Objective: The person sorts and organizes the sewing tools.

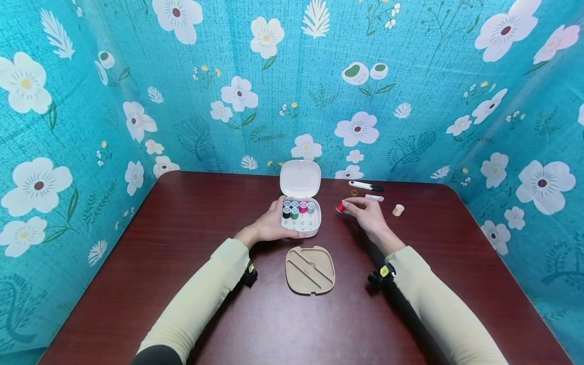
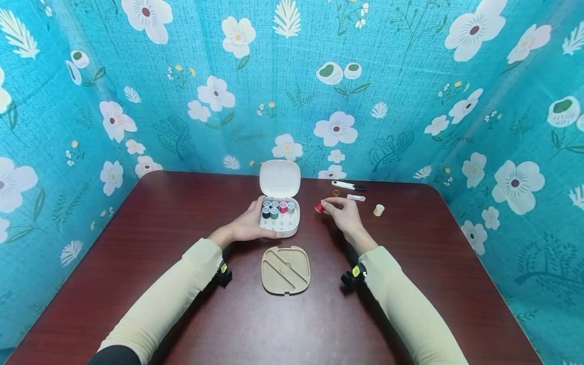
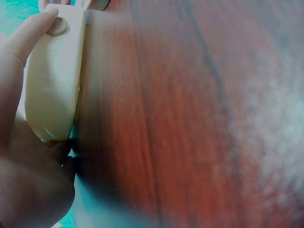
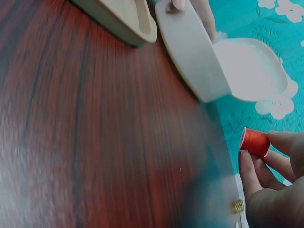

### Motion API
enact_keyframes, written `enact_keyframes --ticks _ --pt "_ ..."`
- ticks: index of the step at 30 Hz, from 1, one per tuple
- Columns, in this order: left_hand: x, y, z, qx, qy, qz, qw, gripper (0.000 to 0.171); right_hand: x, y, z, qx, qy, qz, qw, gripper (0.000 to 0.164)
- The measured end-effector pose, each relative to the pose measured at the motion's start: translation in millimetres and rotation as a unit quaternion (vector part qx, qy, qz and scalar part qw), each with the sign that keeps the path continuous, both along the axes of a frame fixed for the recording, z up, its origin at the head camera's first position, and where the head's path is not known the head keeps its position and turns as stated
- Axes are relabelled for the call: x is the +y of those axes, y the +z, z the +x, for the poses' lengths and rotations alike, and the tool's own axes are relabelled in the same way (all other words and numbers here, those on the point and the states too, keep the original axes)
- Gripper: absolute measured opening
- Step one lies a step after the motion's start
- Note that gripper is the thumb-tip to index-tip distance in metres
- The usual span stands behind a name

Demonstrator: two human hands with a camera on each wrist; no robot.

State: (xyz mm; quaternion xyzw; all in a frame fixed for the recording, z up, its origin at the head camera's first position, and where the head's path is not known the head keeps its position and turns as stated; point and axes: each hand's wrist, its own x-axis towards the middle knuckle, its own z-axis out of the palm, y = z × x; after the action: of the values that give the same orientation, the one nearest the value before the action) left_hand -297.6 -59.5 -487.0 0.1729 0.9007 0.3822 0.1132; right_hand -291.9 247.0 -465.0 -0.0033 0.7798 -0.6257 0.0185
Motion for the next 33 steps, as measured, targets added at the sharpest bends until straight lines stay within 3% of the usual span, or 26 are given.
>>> enact_keyframes --ticks 13,22,26,33 --pt "0 -3.7 -3.2 -0.008 0.006 0.009 0.9999 0.127 -25 5.7 0.3 -0.009 0.026 -0.002 1.0 0.038" --pt "0 9.2 3.4 -0.01 -0.001 0.004 0.9999 0.125 -47 11.7 -0.3 0.002 0.047 -0.006 0.999 0.033" --pt "0 13.8 6.6 -0.007 -0.003 0.013 0.9999 0.123 -55 16.5 -0.4 0.015 0.054 0.013 0.998 0.03" --pt "-1 3.9 0.4 -0.023 -0.003 0.006 0.9997 0.126 -65 17.9 -0.1 0.052 0.061 0.091 0.993 0.025"
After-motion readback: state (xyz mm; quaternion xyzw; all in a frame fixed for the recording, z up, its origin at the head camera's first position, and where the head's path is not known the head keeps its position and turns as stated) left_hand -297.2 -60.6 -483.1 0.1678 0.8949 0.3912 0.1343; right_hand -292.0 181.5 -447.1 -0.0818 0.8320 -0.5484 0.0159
